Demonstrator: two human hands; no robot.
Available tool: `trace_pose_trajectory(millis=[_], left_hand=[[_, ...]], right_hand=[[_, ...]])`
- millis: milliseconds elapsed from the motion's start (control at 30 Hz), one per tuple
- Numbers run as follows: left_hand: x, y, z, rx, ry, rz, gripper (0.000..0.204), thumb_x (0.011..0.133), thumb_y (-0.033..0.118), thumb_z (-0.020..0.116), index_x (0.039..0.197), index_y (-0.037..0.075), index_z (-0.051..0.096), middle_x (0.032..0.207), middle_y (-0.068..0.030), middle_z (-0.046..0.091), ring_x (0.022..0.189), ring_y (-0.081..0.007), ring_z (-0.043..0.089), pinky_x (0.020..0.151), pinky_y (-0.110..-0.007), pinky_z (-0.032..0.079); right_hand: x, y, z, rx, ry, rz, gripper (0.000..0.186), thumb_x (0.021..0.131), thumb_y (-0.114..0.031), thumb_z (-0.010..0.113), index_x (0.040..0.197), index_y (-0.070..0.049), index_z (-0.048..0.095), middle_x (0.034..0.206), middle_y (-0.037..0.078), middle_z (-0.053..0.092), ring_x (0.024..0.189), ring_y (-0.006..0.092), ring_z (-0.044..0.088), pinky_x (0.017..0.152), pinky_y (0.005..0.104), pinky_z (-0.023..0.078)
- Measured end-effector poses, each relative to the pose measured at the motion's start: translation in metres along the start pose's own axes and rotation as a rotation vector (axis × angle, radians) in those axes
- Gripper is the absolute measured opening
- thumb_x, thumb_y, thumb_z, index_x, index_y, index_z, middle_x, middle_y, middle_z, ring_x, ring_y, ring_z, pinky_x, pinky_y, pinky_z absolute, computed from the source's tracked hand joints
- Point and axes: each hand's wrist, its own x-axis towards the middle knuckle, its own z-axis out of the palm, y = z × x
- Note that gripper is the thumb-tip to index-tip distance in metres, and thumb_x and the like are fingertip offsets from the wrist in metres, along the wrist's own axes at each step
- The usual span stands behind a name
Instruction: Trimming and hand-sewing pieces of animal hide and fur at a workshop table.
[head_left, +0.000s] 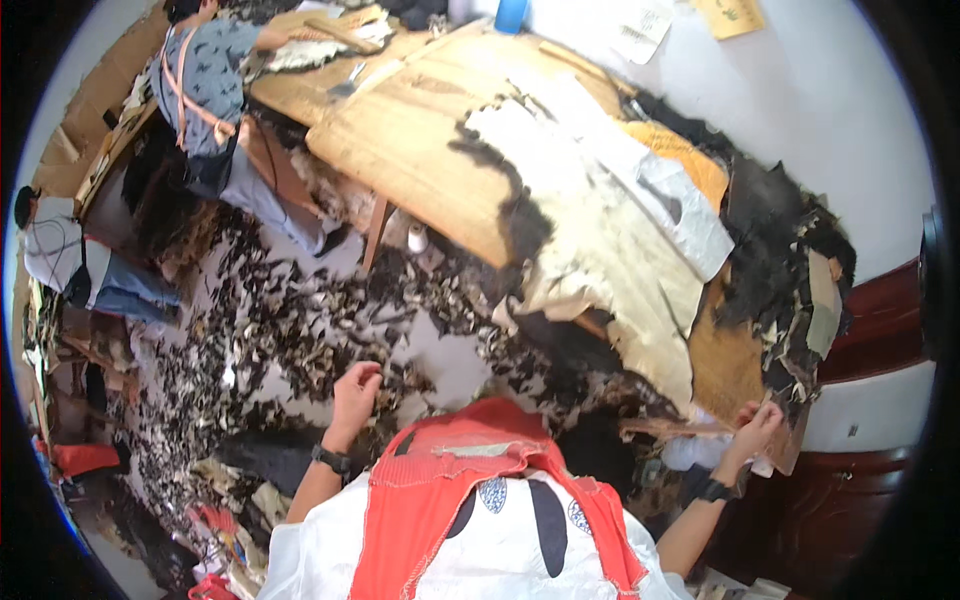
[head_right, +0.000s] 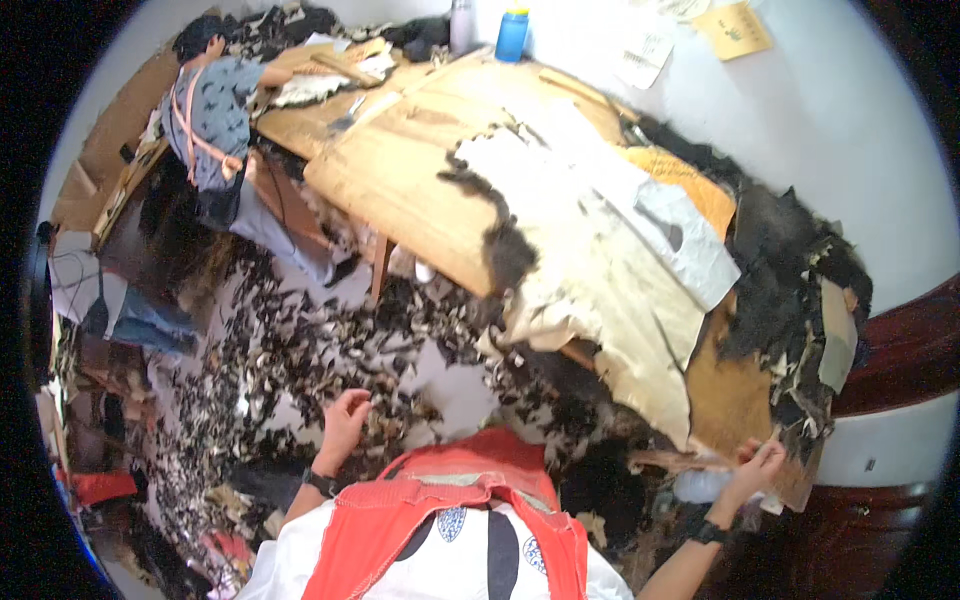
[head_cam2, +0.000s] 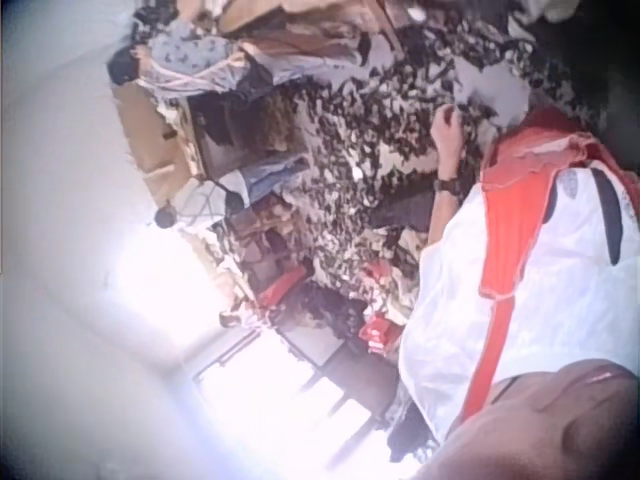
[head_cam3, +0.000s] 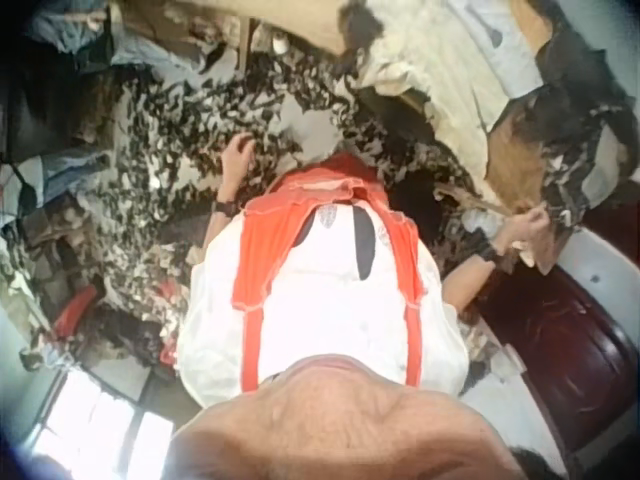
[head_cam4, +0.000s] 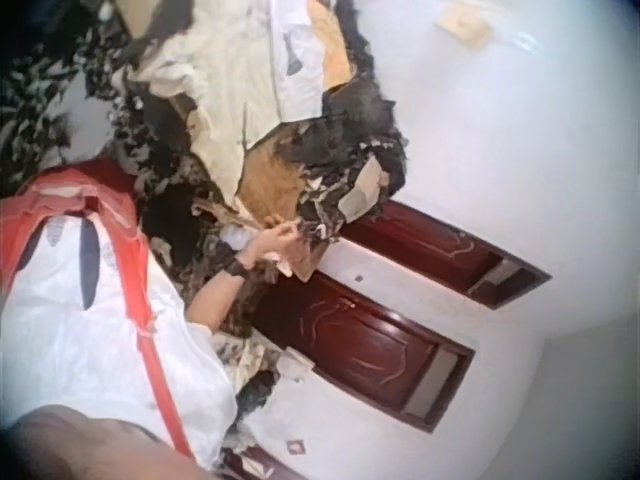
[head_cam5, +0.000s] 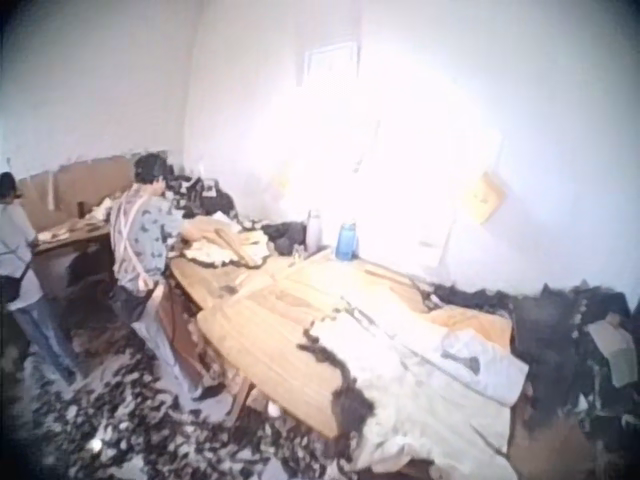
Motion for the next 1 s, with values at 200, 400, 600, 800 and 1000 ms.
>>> trace_pose_trajectory(millis=[200, 400, 600, 800, 1000], left_hand=[[0.064, 0.115, 0.026, -0.052, -0.117, 0.186, 0.021, 0.093, 0.006, 0.064, 0.112, -0.002, 0.066, 0.084, -0.0059, 0.069, 0.076, -0.0105, 0.063, 0.068, -0.027, 0.052], [0.180, 0.222, 0.036, 0.149, -0.222, 0.473, 0.020, 0.094, 0.006, 0.062, 0.112, -0.001, 0.065, 0.084, -0.0130, 0.073, 0.078, -0.0160, 0.071, 0.069, -0.028, 0.053], [0.324, 0.294, 0.094, 0.479, -0.409, 0.893, 0.010, 0.087, 0.009, 0.067, 0.095, 0.004, 0.070, 0.091, -0.0134, 0.067, 0.096, -0.0353, 0.061, 0.084, -0.044, 0.050], [0.453, 0.340, 0.181, 0.603, -0.670, 1.210, 0.023, 0.082, 0.000, 0.064, 0.103, 0.008, 0.068, 0.106, -0.0105, 0.064, 0.111, -0.0318, 0.056, 0.092, -0.044, 0.047], [0.496, 0.348, 0.227, 0.693, -1.008, 1.125, 0.034, 0.074, 0.019, 0.075, 0.107, 0.014, 0.067, 0.107, -0.0052, 0.063, 0.113, -0.0271, 0.057, 0.092, -0.044, 0.041]], right_hand=[[0.000, -0.058, 0.076, -0.279, -0.007, -0.166, 0.017, 0.108, -0.021, 0.048, 0.104, -0.008, 0.058, 0.073, -0.003, 0.048, 0.064, 0.0057, 0.045, 0.058, 0.0244, 0.038], [0.010, -0.103, 0.146, -0.179, -0.299, -0.154, 0.015, 0.105, -0.016, 0.049, 0.102, -0.004, 0.056, 0.080, 0.002, 0.054, 0.069, 0.0123, 0.050, 0.062, 0.0300, 0.041], [0.020, -0.169, 0.236, -0.196, -0.621, -0.136, 0.011, 0.099, -0.011, 0.054, 0.098, 0.000, 0.056, 0.079, 0.010, 0.055, 0.071, 0.0189, 0.054, 0.063, 0.0330, 0.043], [0.026, -0.221, 0.389, -0.033, -0.781, -0.445, 0.006, 0.085, -0.006, 0.066, 0.085, -0.001, 0.069, 0.083, 0.012, 0.062, 0.081, 0.0208, 0.061, 0.068, 0.0319, 0.046], [-0.017, -0.229, 0.525, 0.077, -1.061, 0.198, 0.011, 0.095, -0.012, 0.054, 0.100, -0.004, 0.059, 0.083, 0.015, 0.068, 0.075, 0.0262, 0.066, 0.070, 0.0410, 0.051]])
